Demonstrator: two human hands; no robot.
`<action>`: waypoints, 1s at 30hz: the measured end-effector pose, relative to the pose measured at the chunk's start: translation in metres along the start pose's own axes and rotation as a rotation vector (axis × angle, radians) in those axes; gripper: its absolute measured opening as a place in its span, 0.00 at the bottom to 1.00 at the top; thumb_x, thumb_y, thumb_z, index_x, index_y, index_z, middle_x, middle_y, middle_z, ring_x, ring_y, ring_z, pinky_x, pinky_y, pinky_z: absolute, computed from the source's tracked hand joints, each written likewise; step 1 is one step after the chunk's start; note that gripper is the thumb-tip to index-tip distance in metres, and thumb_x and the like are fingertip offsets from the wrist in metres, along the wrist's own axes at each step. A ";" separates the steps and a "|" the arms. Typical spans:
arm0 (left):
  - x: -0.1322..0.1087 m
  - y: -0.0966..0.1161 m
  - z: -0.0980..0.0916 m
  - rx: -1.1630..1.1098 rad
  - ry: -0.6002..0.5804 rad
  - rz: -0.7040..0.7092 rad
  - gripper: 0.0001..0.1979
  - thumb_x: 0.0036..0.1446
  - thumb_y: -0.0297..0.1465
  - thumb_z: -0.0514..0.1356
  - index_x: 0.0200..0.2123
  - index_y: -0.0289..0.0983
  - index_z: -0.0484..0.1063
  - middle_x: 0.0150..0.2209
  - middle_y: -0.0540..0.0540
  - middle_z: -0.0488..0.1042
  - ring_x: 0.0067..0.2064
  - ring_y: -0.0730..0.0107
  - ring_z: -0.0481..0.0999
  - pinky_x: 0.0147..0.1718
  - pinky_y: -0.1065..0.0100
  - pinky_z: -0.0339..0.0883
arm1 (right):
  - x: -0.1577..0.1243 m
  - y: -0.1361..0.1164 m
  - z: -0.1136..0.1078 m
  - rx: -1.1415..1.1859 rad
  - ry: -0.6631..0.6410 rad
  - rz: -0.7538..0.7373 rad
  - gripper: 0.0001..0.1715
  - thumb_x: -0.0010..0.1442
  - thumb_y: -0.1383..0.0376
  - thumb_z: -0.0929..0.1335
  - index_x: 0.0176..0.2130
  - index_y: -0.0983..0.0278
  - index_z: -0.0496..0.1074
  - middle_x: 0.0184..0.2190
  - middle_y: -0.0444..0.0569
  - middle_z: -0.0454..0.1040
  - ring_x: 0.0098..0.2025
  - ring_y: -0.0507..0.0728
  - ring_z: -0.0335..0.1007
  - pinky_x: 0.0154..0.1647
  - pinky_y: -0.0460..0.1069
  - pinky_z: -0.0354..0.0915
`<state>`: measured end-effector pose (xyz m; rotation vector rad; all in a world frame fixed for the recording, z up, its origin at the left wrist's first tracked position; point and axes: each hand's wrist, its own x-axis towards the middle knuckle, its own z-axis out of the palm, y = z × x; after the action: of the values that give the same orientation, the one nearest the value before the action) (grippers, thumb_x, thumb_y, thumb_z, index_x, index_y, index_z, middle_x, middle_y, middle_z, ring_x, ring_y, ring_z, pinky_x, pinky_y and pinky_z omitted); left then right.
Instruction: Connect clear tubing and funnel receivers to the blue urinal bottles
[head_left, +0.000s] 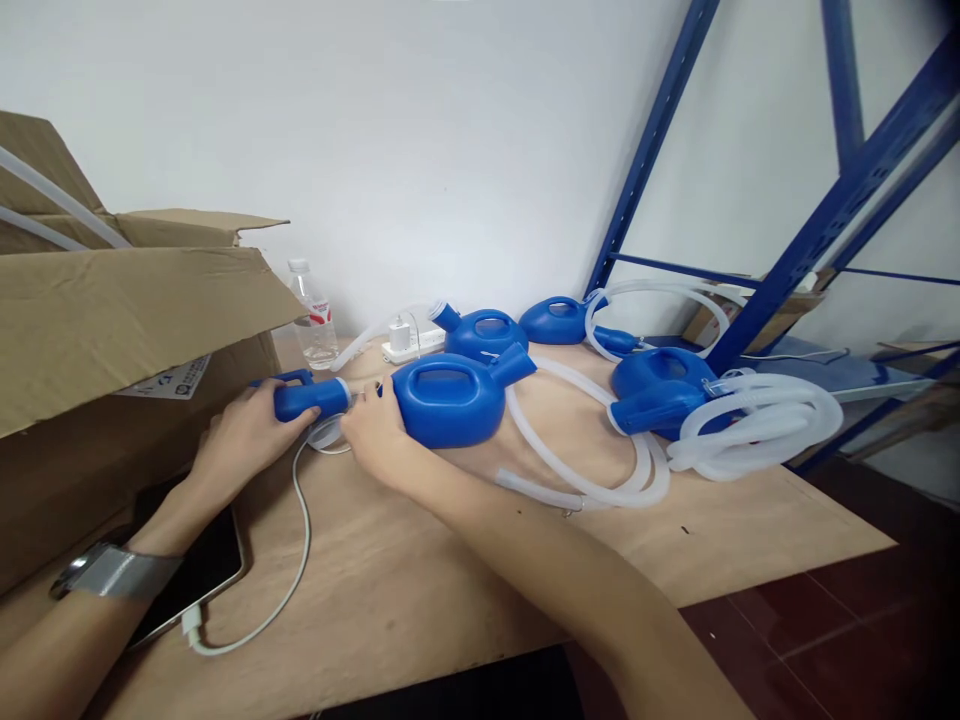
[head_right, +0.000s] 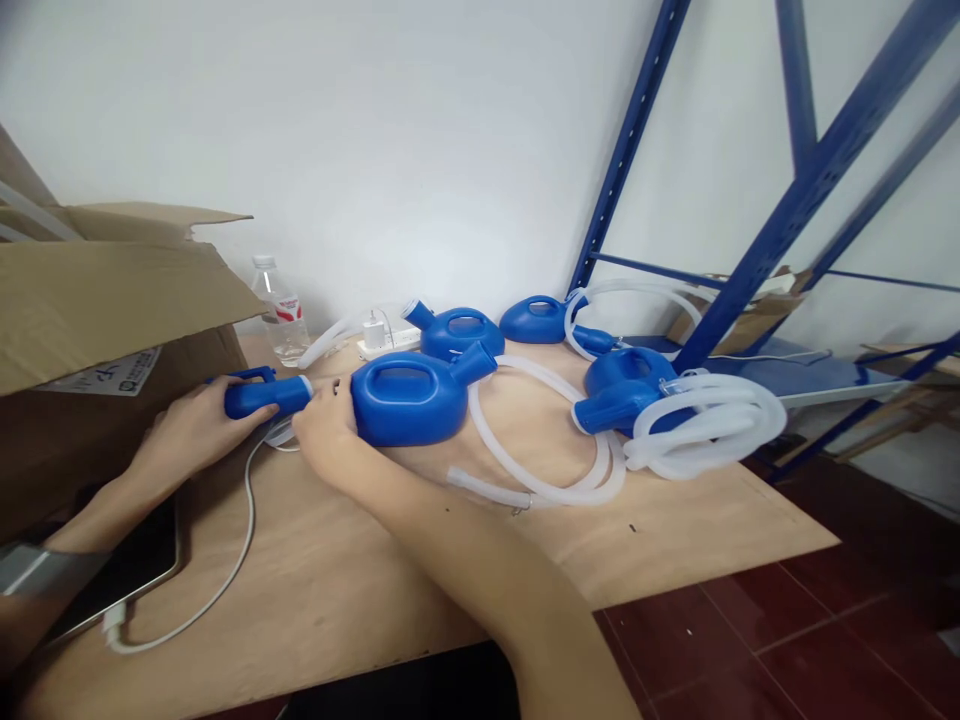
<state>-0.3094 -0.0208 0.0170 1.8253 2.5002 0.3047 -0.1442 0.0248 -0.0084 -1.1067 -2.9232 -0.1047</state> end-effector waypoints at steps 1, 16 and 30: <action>0.000 0.000 0.000 -0.016 0.033 0.009 0.37 0.64 0.54 0.54 0.66 0.35 0.65 0.63 0.28 0.72 0.60 0.27 0.74 0.54 0.40 0.70 | 0.007 -0.001 -0.002 0.015 -0.061 0.010 0.20 0.67 0.70 0.65 0.55 0.69 0.80 0.58 0.63 0.74 0.70 0.72 0.62 0.74 0.73 0.50; 0.004 -0.009 0.012 -0.084 0.095 0.020 0.36 0.62 0.55 0.56 0.64 0.38 0.72 0.57 0.29 0.77 0.55 0.29 0.78 0.48 0.43 0.73 | -0.029 0.056 -0.030 0.437 0.399 0.001 0.28 0.72 0.71 0.60 0.67 0.65 0.68 0.56 0.57 0.71 0.56 0.58 0.70 0.60 0.54 0.70; 0.005 -0.003 0.011 -0.051 0.009 -0.041 0.38 0.62 0.58 0.54 0.64 0.38 0.71 0.58 0.31 0.77 0.57 0.31 0.77 0.52 0.45 0.71 | -0.112 0.220 0.033 1.369 1.029 0.739 0.20 0.54 0.60 0.67 0.42 0.70 0.78 0.33 0.50 0.76 0.35 0.49 0.72 0.34 0.42 0.64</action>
<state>-0.3118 -0.0154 0.0060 1.7552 2.5082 0.3732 0.0862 0.1176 -0.0333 -1.1171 -1.0523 0.8595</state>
